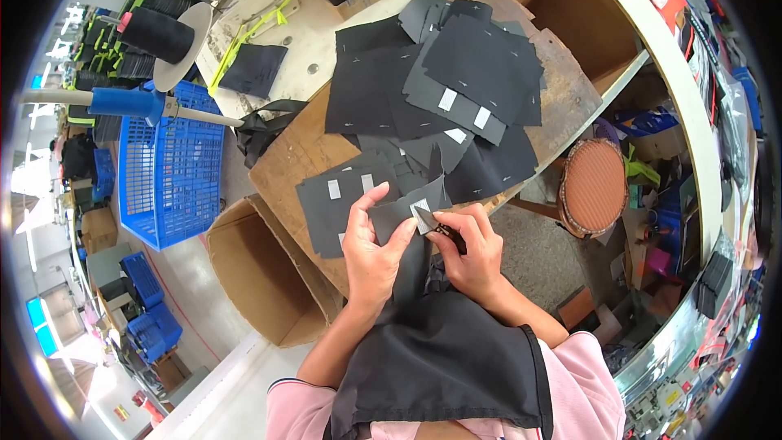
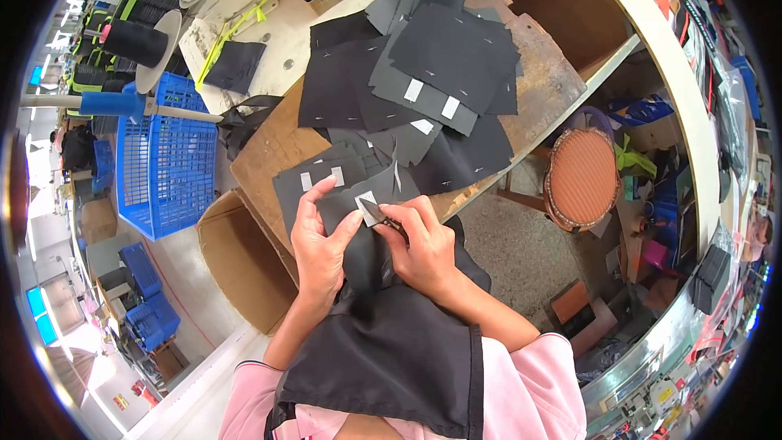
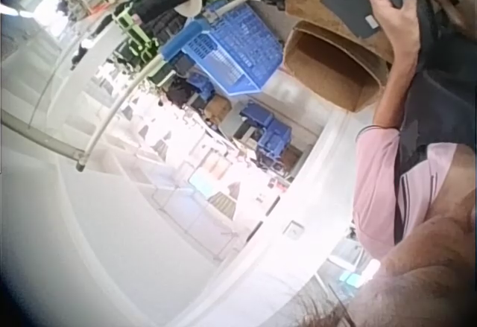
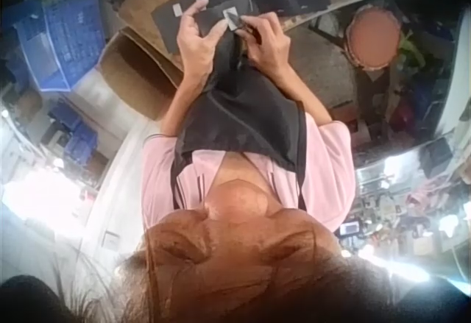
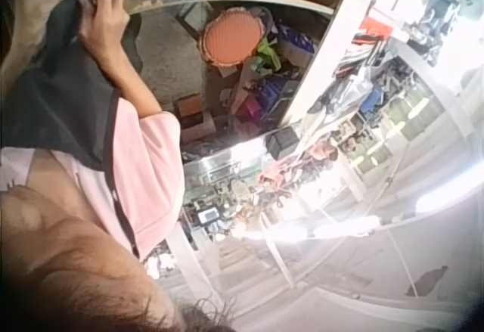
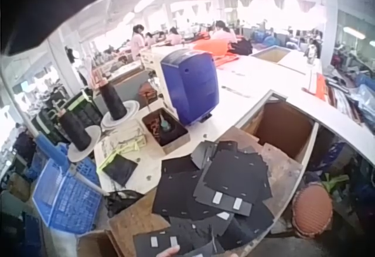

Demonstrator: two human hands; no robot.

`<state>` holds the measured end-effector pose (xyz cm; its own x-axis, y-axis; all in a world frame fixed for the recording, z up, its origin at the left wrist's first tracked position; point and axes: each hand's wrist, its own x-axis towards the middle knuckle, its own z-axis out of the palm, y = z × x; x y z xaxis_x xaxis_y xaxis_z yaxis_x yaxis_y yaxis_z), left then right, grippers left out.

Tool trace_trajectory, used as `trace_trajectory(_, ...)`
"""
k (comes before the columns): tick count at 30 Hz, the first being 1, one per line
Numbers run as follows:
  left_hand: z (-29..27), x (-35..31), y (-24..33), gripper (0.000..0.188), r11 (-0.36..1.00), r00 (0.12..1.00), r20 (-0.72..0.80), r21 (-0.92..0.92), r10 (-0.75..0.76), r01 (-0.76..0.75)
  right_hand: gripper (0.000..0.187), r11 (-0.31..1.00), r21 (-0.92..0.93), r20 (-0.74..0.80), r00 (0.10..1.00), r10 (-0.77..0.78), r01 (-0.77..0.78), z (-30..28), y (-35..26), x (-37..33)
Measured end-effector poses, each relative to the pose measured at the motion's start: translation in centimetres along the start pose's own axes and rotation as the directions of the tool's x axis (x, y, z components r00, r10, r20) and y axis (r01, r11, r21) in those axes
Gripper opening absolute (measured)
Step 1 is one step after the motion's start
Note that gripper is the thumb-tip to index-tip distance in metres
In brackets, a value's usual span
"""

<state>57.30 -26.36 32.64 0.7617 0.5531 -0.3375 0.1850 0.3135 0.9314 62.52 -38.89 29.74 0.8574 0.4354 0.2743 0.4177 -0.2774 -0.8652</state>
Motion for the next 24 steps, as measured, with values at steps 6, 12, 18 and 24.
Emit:
trace_trajectory(6, -0.5, 0.3, -0.5, 0.048, 1.000, 1.000, -0.002, 0.030, -0.001, 0.001, 0.029, 0.999, 0.029, -0.016, 1.000, 0.022, -0.022, -0.5, 0.2, -0.2)
trace_trajectory(12, -0.1, 0.4, 0.1, 0.040, 1.000, 1.000, -0.004, 0.003, -0.028, 0.028, 0.029, 0.997, 0.033, 0.039, 0.997, 0.062, -0.064, -0.7, 0.2, 0.4)
trace_trajectory(18, -1.8, 1.0, 0.0, 0.022, 0.982, 0.969, 0.213, 0.162, -0.127, 0.093, 0.030, 0.935, 0.184, 0.410, 0.888, 0.207, -0.303, -4.1, 1.3, 5.5)
trace_trajectory(24, -2.8, 2.2, -0.1, 0.022, 0.941, 0.895, 0.303, 0.012, -0.327, 0.339, 0.018, 0.976, 0.153, 0.722, 0.692, -0.003, -0.155, -5.3, 3.4, 6.8)
